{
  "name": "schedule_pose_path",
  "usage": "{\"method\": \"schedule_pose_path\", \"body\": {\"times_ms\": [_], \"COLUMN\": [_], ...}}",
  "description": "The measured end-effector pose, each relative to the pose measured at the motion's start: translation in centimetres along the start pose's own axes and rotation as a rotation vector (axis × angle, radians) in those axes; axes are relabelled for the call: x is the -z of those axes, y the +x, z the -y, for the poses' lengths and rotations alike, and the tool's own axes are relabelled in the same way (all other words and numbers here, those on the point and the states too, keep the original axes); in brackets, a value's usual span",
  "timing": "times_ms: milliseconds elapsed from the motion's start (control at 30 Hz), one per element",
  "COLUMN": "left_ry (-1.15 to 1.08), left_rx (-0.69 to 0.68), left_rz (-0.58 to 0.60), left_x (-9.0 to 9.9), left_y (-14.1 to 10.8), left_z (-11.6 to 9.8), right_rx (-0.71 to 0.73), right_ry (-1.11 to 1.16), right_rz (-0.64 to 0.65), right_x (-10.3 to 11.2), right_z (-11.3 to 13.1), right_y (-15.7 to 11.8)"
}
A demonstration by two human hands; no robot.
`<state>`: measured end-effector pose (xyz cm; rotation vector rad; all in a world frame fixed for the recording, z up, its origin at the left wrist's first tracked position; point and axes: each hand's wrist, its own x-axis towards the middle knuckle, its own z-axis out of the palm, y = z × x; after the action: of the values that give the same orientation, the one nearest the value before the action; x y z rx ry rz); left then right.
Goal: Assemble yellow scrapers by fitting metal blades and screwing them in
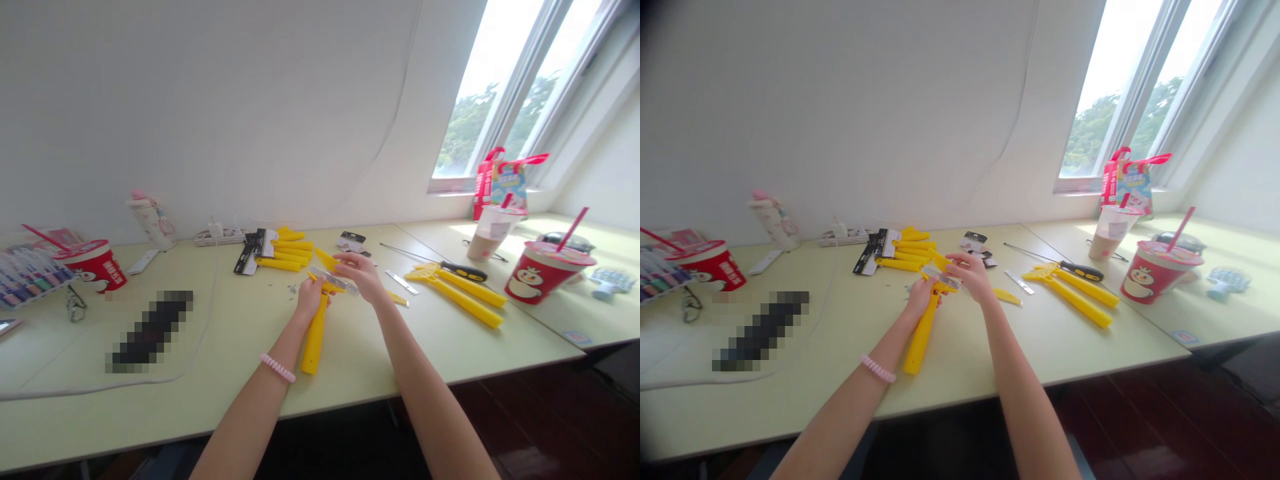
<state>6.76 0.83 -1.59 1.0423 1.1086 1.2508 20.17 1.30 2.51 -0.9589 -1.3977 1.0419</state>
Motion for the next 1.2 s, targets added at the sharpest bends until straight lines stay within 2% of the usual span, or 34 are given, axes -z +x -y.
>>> {"method": "schedule_pose_path", "body": {"times_ms": [100,200,333,467,600,800,1033,1200], "left_ry": [0.011,0.031,0.051,0.064,0.076,0.066,0.087,0.075], "left_rx": [-0.014,-0.017,-0.011,-0.023,-0.024,-0.018,-0.022,0.022], "left_rz": [-0.003,-0.013,-0.028,-0.016,-0.001,0.019,0.0,-0.012], "left_x": [-0.1,-0.2,0.0,0.1,0.1,-0.1,-0.1,-0.2], "left_y": [-0.1,-0.3,-0.2,0.0,0.0,-0.3,-0.2,-0.2], "left_z": [-0.2,-0.4,-0.5,-0.2,-0.1,-0.4,-0.2,-0.2], "right_rx": [0.046,0.032,-0.08,-0.143,-0.187,-0.164,-0.131,-0.083], "right_ry": [-0.127,-0.167,-0.137,-0.08,0.015,-0.046,-0.061,-0.129], "right_rz": [-0.061,-0.054,0.012,0.149,0.199,0.202,0.218,0.198], "right_x": [-0.8,-0.9,-0.4,-0.1,0.1,0.6,0.7,0.6], "right_z": [-1.5,-2.0,-1.9,-1.7,-1.9,-2.4,-1.7,-1.8], "right_y": [-0.2,-0.3,-0.7,-1.1,-1.1,-0.9,-1.3,-1.3]}}
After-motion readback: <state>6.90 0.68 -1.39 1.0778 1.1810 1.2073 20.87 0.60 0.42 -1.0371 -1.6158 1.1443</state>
